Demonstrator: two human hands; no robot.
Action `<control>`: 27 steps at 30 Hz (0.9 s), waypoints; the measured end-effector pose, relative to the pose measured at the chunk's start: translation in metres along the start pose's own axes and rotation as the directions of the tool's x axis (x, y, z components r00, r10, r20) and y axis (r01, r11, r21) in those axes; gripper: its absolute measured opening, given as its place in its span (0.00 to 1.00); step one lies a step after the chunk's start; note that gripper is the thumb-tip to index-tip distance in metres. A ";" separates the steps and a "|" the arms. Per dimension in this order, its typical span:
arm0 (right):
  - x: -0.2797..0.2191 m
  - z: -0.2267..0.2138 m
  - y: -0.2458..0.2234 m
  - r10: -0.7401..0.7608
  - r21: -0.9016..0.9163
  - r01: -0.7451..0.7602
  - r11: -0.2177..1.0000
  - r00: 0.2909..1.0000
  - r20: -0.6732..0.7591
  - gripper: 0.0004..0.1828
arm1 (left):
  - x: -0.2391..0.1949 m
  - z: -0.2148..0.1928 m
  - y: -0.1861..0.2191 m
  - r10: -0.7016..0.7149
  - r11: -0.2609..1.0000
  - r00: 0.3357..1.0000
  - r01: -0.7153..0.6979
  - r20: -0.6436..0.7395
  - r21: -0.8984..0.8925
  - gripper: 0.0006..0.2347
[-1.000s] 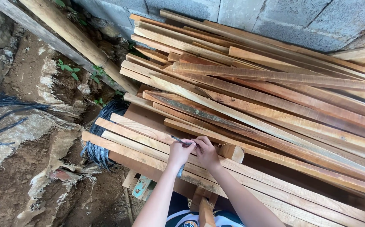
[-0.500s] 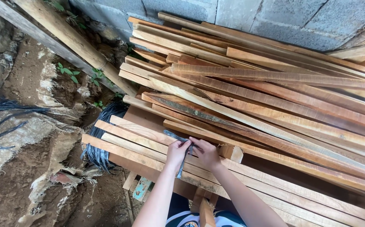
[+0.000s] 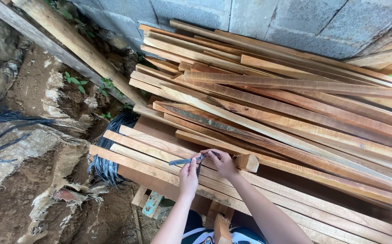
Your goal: The person ties bundles of wooden planks together using black straps. They wrap the straps around the planks, pull them tight, and secure them with knots. The person then moves the completed bundles to a nearby stack.
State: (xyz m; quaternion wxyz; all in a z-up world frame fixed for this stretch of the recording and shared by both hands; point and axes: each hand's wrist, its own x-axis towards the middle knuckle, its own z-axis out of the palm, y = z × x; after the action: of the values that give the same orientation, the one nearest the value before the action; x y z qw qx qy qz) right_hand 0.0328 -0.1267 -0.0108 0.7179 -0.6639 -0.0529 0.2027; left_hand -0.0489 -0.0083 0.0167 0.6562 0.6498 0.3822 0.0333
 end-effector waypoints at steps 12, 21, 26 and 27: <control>0.053 -0.008 0.080 0.413 0.099 -0.402 0.911 0.885 -0.212 0.21 | 0.004 0.018 -0.005 0.463 0.838 0.863 -0.500 0.201 0.219 0.13; 0.085 -0.017 0.135 0.322 -0.773 -0.252 0.582 0.944 -0.065 0.15 | -0.028 -0.017 -0.015 0.379 0.883 0.890 -0.430 0.255 0.188 0.12; 0.061 0.002 0.080 0.186 -0.761 -0.326 0.561 0.945 -0.267 0.21 | -0.015 -0.011 -0.032 0.350 0.921 0.913 -0.377 0.211 0.102 0.14; 0.053 0.002 0.073 0.104 -0.743 -0.266 0.614 0.961 -0.257 0.21 | -0.015 -0.009 -0.038 0.301 0.938 0.936 -0.325 0.186 0.122 0.15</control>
State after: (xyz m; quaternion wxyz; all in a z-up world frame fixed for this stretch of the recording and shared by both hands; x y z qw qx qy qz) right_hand 0.0647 -0.1033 -0.0919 0.3417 -0.9243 0.0028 0.1699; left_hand -0.0818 -0.0143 -0.0090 0.6207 0.7506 0.2197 0.0550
